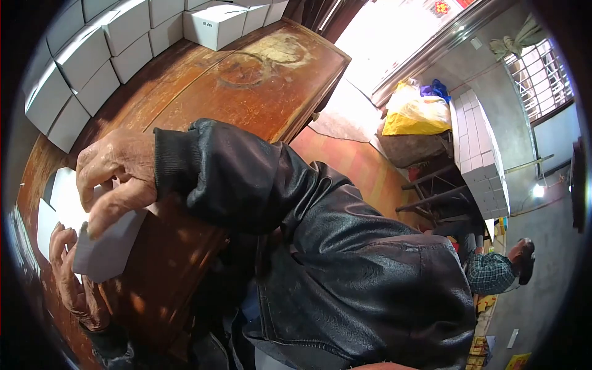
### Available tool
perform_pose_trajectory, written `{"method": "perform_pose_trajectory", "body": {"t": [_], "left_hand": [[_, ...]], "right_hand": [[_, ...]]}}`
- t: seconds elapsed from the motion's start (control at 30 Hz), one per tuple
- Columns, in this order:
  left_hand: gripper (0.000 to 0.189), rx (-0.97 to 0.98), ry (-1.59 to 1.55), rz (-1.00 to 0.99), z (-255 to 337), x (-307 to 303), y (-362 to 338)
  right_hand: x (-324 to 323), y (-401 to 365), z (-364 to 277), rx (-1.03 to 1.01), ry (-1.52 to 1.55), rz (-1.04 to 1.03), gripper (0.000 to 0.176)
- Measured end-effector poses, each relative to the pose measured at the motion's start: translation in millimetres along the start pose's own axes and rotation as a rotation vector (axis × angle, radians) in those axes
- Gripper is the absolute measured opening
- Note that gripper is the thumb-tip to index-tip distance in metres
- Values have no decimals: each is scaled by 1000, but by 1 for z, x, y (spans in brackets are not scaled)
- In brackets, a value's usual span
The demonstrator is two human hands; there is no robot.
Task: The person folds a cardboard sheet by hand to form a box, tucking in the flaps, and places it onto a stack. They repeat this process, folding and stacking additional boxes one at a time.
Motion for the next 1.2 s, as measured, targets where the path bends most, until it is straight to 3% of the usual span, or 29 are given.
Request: {"method": "perform_pose_trajectory", "body": {"t": [0.17, 0.33, 0.43, 0.73, 0.87, 0.9, 0.97, 1.03, 1.2], "left_hand": [[44, -135, -3, 53, -21, -14, -24], [49, -272, -158, 142, -22, -16, -33], [46, -158, -30, 71, -9, -13, -26], [41, -328, 157, 141, -18, -12, -37], [41, -66, 320, 58, -21, -14, -34], [41, -1, 361, 38, -21, -13, -33], [43, -89, 323, 28, -20, -14, -30], [48, -397, 160, 46, -10, -9, -21], [48, -325, 185, 76, 1, 0, -11]], "right_hand": [[7, -1, 7, -6, -158, -22, 35], [13, 0, 10, 23, -60, 56, 35], [16, 1, 12, -43, -63, 57, 36], [26, 2, 18, -72, -94, -18, 39], [25, 2, 13, 27, -162, -8, 43], [26, 4, 15, -66, -197, 34, 41], [33, 8, 25, -254, -267, 119, 38], [36, 8, 29, -277, -307, 134, 37], [41, 8, 28, -275, -404, 180, 32]]}}
Point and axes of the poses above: each hand's wrist, its own y-axis towards the middle knuckle, its own x-axis out of the palm, z = x × y, the point moved 2 cm from there along y, towards the middle knuckle, and after that the axes turned 7 degrees about -y, right-handed, at the moved point
